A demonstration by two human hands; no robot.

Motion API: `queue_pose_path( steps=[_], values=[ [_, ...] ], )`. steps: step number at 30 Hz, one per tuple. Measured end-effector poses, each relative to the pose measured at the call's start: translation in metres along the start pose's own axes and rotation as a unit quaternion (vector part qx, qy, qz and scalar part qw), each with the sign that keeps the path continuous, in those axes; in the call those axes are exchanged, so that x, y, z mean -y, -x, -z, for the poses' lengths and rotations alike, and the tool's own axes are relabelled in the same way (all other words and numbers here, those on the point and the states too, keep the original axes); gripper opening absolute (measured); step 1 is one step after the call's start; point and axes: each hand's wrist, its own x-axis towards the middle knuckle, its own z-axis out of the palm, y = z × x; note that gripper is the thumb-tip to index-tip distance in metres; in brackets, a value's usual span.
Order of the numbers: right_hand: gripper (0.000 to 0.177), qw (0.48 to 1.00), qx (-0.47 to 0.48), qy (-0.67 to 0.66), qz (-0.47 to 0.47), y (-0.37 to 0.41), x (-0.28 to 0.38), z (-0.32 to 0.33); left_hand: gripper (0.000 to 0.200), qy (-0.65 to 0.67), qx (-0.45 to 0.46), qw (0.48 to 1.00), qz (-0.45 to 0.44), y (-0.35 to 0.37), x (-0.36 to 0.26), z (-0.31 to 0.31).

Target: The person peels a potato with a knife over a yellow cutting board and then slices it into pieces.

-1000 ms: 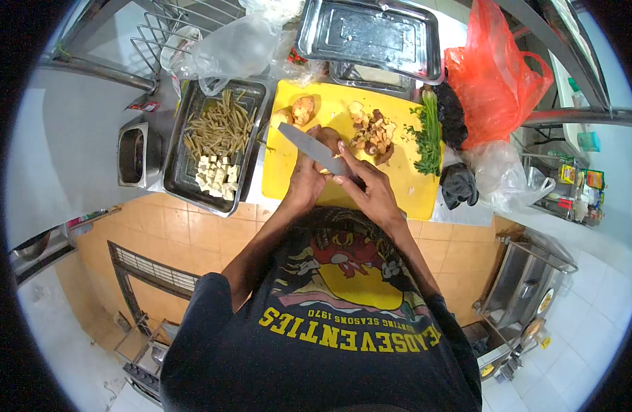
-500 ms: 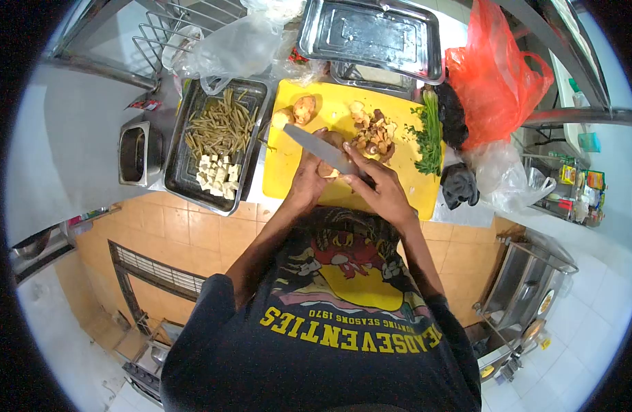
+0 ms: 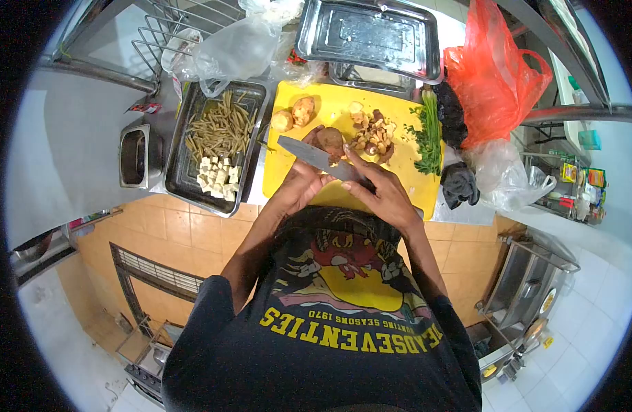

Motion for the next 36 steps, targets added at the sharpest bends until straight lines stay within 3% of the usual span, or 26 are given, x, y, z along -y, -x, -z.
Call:
queue_pose_path(
  steps=[3,10,12,15,25,27,30,33,36],
  values=[
    [0.061,1.000,-0.009,-0.019,0.022,-0.002,-0.003,-0.001,0.083,-0.042,-0.042,0.998,0.010,0.001,-0.001,-0.005],
    [0.057,0.998,-0.053,-0.002,0.024,-0.003,0.005,-0.006,0.084,-0.070,-0.054,0.996,-0.029,-0.002,0.013,0.003],
    [0.059,0.998,-0.052,-0.001,0.040,-0.004,-0.002,-0.010,0.085,-0.044,-0.095,0.994,-0.034,-0.001,0.013,0.001],
    [0.063,0.999,-0.008,-0.038,0.007,-0.002,-0.002,-0.005,0.090,-0.116,-0.081,0.990,0.008,0.002,-0.009,-0.007],
    [0.066,0.998,0.024,-0.045,-0.033,-0.002,0.001,-0.010,0.091,-0.081,0.004,0.997,0.018,-0.004,-0.022,-0.006],
    [0.064,0.994,-0.074,-0.014,0.081,-0.003,-0.009,-0.018,0.087,-0.110,-0.043,0.992,-0.032,-0.007,-0.010,-0.007],
    [0.061,0.989,-0.103,0.005,0.105,-0.005,-0.010,-0.019,0.083,-0.067,-0.097,0.993,-0.014,-0.005,-0.005,-0.017],
    [0.061,0.998,-0.054,0.006,0.016,-0.002,0.002,-0.014,0.082,-0.073,-0.114,0.991,-0.016,-0.008,-0.003,-0.016],
    [0.060,0.998,-0.060,0.014,0.029,-0.001,-0.003,-0.016,0.084,-0.146,-0.092,0.985,-0.029,-0.005,-0.002,-0.006]
  ],
)
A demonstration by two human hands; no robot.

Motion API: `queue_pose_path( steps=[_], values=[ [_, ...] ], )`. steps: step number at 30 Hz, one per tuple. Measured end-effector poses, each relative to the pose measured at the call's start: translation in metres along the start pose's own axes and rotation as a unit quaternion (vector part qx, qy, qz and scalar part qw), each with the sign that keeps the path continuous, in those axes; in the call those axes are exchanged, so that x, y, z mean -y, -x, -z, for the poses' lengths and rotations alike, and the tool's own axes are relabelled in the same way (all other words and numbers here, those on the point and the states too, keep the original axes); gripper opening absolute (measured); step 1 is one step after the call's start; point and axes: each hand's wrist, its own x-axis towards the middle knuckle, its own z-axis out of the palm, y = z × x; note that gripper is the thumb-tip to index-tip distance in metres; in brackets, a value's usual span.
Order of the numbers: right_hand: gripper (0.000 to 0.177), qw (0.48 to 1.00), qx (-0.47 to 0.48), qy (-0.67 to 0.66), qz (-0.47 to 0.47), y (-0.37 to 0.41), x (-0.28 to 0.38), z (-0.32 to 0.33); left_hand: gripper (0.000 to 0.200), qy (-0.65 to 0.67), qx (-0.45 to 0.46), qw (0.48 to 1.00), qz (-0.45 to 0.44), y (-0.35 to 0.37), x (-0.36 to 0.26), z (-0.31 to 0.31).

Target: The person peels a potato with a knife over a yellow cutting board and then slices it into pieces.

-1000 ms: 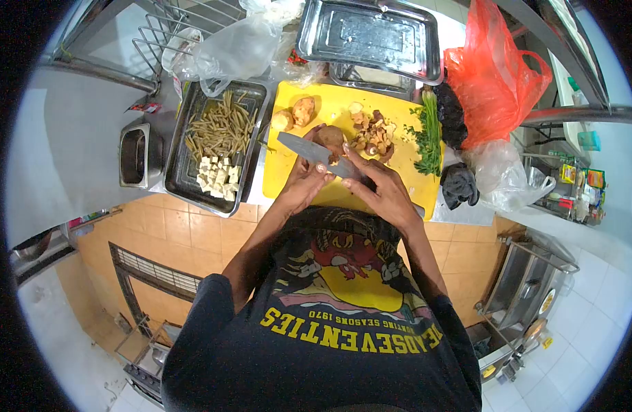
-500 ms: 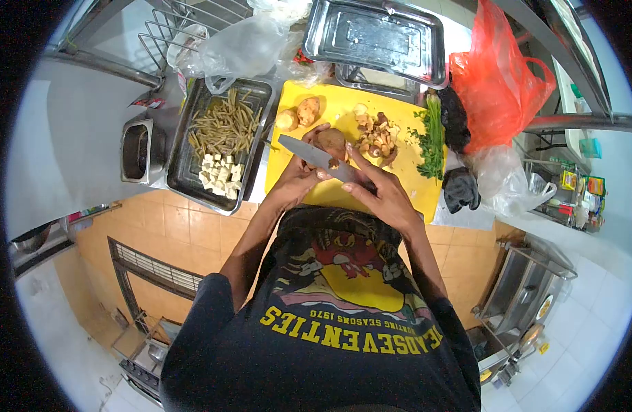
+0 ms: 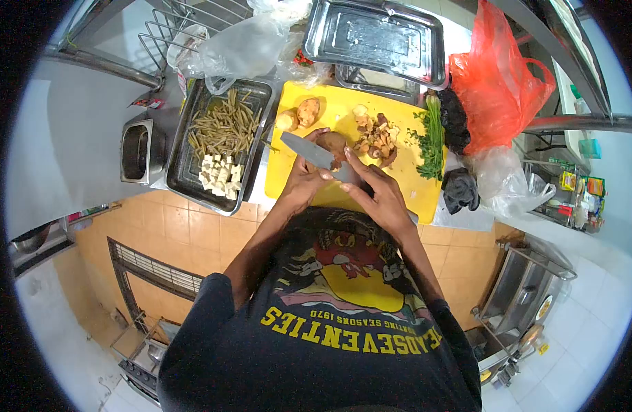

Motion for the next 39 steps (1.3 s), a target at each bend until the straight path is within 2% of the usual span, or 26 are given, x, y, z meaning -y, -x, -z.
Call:
queue_pose_path(
  steps=[2,4,5,7,8,9,10,14,16,17,19,21,23,25,27,28,30,32,34,39],
  values=[
    [0.060,1.000,0.017,-0.011,0.023,-0.002,-0.002,0.007,0.085,-0.043,0.011,0.999,-0.011,0.002,-0.003,0.007],
    [0.060,0.998,0.032,-0.021,0.043,-0.002,0.001,0.012,0.086,0.026,0.073,0.997,0.011,0.005,-0.016,0.006],
    [0.060,0.998,0.045,-0.039,0.018,-0.003,0.006,0.013,0.086,0.025,0.074,0.997,0.012,0.006,-0.013,0.007],
    [0.061,0.997,0.057,-0.056,-0.006,-0.005,0.008,0.008,0.086,0.044,0.031,0.998,0.022,0.005,-0.005,0.009],
    [0.061,0.998,0.022,-0.062,0.009,-0.004,0.004,0.000,0.086,0.044,0.031,0.998,0.021,0.003,-0.002,0.010],
    [0.061,0.997,-0.014,-0.068,0.022,-0.003,0.005,-0.006,0.085,0.013,0.013,1.000,-0.019,0.001,0.000,0.008],
    [0.061,0.998,-0.018,-0.054,-0.007,-0.002,0.009,-0.007,0.083,-0.017,-0.005,0.998,-0.058,-0.001,0.002,0.005],
    [0.060,0.995,-0.038,-0.094,-0.006,-0.001,0.006,-0.008,0.079,-0.033,-0.021,0.998,-0.054,0.004,-0.009,-0.010],
    [0.060,0.996,0.022,-0.085,-0.001,0.001,0.000,0.006,0.075,-0.026,0.035,0.999,-0.016,0.006,-0.010,-0.003],
    [0.060,0.996,0.023,-0.086,0.000,0.002,0.001,0.010,0.075,-0.027,0.034,0.999,-0.016,0.008,-0.012,-0.002],
    [0.059,0.997,0.054,-0.053,-0.034,0.002,0.008,0.019,0.074,0.058,0.038,0.992,0.101,0.012,-0.021,-0.005],
    [0.058,0.998,0.054,-0.020,-0.031,0.000,0.003,0.010,0.074,0.073,0.022,0.994,0.079,0.011,-0.007,-0.005],
    [0.058,0.998,-0.003,-0.061,0.012,-0.002,-0.002,0.001,0.074,0.087,0.006,0.994,0.059,0.010,0.004,-0.003],
    [0.058,0.996,-0.011,-0.085,0.022,-0.002,-0.006,-0.005,0.074,0.090,-0.029,0.995,0.018,0.009,0.007,-0.005],
    [0.057,0.993,-0.021,-0.107,0.034,-0.003,-0.008,-0.003,0.075,0.092,-0.002,0.996,0.023,0.011,-0.003,-0.007],
    [0.059,0.992,0.001,-0.122,0.013,-0.003,-0.008,0.001,0.075,0.092,0.025,0.995,0.026,0.011,-0.009,-0.008],
    [0.061,0.990,0.023,-0.137,-0.008,-0.002,-0.004,0.010,0.077,0.092,0.011,0.995,0.030,0.011,-0.012,-0.011],
    [0.066,0.992,0.072,-0.076,-0.075,0.001,0.003,0.020,0.079,0.092,-0.005,0.995,0.036,0.011,-0.012,-0.009],
    [0.067,0.992,0.076,-0.065,-0.075,0.000,0.003,0.019,0.081,0.061,0.035,0.996,0.062,0.010,-0.012,-0.003],
    [0.066,0.995,0.081,-0.037,-0.053,0.001,0.004,0.017,0.083,0.054,0.045,0.996,0.054,0.009,-0.019,-0.002]
  ],
)
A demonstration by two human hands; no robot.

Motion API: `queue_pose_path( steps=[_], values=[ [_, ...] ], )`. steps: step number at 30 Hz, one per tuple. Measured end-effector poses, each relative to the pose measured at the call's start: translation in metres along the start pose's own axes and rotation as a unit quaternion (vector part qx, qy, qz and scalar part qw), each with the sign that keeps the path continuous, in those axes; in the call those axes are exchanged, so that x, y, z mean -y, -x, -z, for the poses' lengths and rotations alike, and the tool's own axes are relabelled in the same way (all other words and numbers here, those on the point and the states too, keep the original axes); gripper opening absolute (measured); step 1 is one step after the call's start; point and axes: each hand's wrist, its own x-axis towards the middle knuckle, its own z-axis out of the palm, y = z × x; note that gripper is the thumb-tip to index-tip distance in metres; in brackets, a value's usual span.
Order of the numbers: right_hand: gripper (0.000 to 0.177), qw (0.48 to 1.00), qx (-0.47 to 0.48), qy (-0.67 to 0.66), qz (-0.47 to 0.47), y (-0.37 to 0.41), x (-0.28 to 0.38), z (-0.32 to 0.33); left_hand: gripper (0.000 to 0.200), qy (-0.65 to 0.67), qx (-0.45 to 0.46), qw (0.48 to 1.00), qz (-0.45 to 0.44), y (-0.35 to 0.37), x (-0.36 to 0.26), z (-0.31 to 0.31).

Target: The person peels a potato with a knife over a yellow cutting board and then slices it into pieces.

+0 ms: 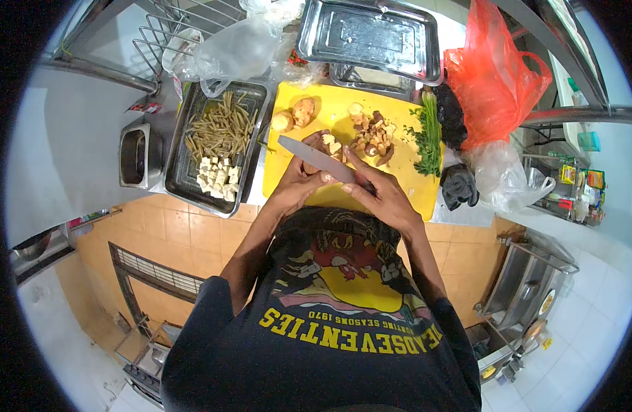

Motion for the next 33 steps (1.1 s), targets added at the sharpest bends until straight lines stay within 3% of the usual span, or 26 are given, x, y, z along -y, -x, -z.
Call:
queue_pose_path(
  steps=[3,5,9,14,16,20,26,28,31,33],
  values=[
    [0.064,1.000,-0.001,-0.003,0.013,0.000,-0.002,-0.002,0.081,0.008,-0.009,1.000,0.014,0.003,0.001,-0.001],
    [0.062,0.996,-0.042,-0.019,0.072,-0.003,-0.010,-0.009,0.080,0.021,-0.027,0.999,0.015,0.003,0.005,-0.003],
    [0.059,0.991,-0.106,-0.036,0.077,-0.006,0.003,-0.020,0.074,0.050,-0.080,0.994,-0.046,-0.002,0.011,-0.014],
    [0.058,0.995,-0.074,-0.046,0.046,-0.003,0.012,-0.011,0.071,0.045,-0.084,0.993,-0.072,0.000,0.010,-0.004],
    [0.058,0.997,-0.057,-0.044,0.025,-0.001,0.013,-0.006,0.070,0.006,-0.036,0.999,0.012,0.004,-0.003,-0.006],
    [0.057,0.998,-0.055,-0.015,0.040,-0.006,0.006,-0.008,0.068,0.047,-0.088,0.995,0.016,0.001,0.006,-0.010],
    [0.056,0.995,-0.072,-0.063,0.042,-0.008,0.001,-0.019,0.065,0.031,-0.095,0.993,-0.065,-0.006,0.012,-0.004],
    [0.057,0.996,-0.053,-0.064,0.029,-0.005,0.001,-0.017,0.064,-0.020,-0.039,0.999,-0.028,-0.003,0.008,0.002],
    [0.064,0.998,-0.016,-0.054,-0.016,-0.002,-0.002,-0.007,0.064,-0.121,-0.037,0.992,0.024,-0.002,-0.004,-0.001],
    [0.063,0.999,-0.018,-0.048,-0.019,-0.003,-0.003,-0.007,0.066,-0.099,-0.031,0.994,0.030,-0.002,-0.007,-0.003]
  ],
)
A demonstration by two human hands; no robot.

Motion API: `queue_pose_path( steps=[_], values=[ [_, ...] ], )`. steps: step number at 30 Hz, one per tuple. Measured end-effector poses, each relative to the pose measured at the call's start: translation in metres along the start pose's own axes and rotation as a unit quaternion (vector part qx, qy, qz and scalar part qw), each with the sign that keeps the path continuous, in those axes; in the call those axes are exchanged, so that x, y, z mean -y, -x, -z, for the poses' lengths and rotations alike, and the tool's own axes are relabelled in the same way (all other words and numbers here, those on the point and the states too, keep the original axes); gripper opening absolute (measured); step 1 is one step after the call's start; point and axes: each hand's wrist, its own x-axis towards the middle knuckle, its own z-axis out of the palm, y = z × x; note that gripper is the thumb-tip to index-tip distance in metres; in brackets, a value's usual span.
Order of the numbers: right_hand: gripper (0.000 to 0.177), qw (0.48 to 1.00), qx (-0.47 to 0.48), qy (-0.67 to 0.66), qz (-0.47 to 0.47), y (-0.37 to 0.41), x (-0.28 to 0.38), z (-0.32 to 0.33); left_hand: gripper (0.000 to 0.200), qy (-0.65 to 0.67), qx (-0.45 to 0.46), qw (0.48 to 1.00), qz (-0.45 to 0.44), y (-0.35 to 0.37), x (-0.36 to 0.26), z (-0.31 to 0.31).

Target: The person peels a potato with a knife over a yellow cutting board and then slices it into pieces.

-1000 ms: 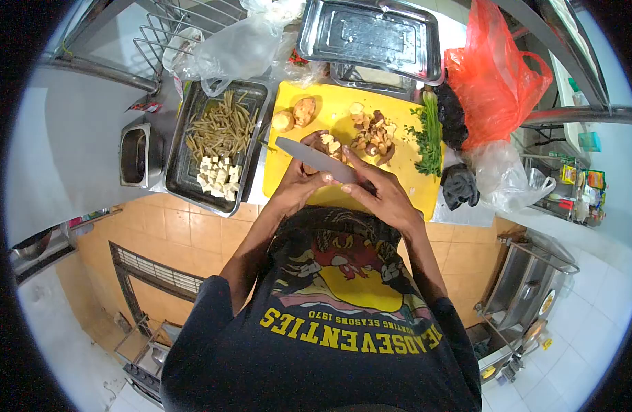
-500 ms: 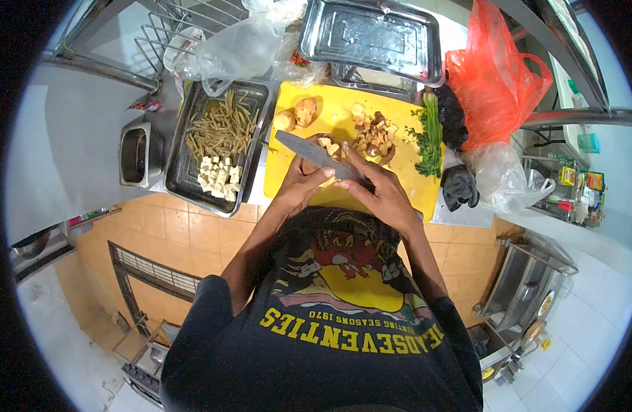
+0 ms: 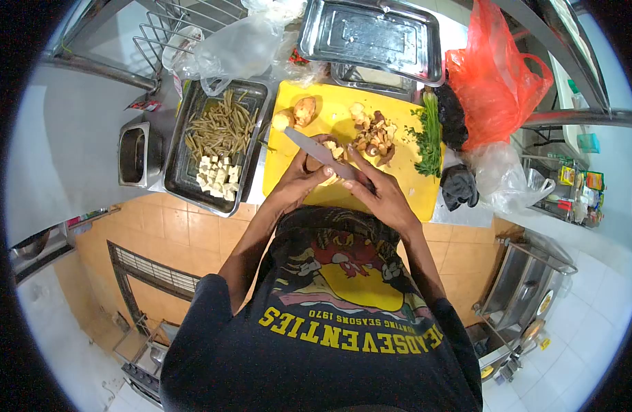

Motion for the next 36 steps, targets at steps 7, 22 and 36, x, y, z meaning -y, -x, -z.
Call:
queue_pose_path(
  steps=[7,22,36],
  values=[
    [0.063,0.999,-0.001,-0.025,0.035,-0.002,0.001,-0.001,0.069,0.054,-0.010,0.997,0.045,0.005,-0.001,-0.010],
    [0.062,0.998,-0.015,0.008,0.052,-0.005,-0.006,0.002,0.070,0.030,-0.018,0.999,-0.037,0.003,0.017,0.001],
    [0.057,0.999,-0.018,-0.018,0.047,-0.005,0.004,-0.006,0.058,0.077,-0.040,0.994,-0.062,0.002,0.017,-0.011]
  ],
)
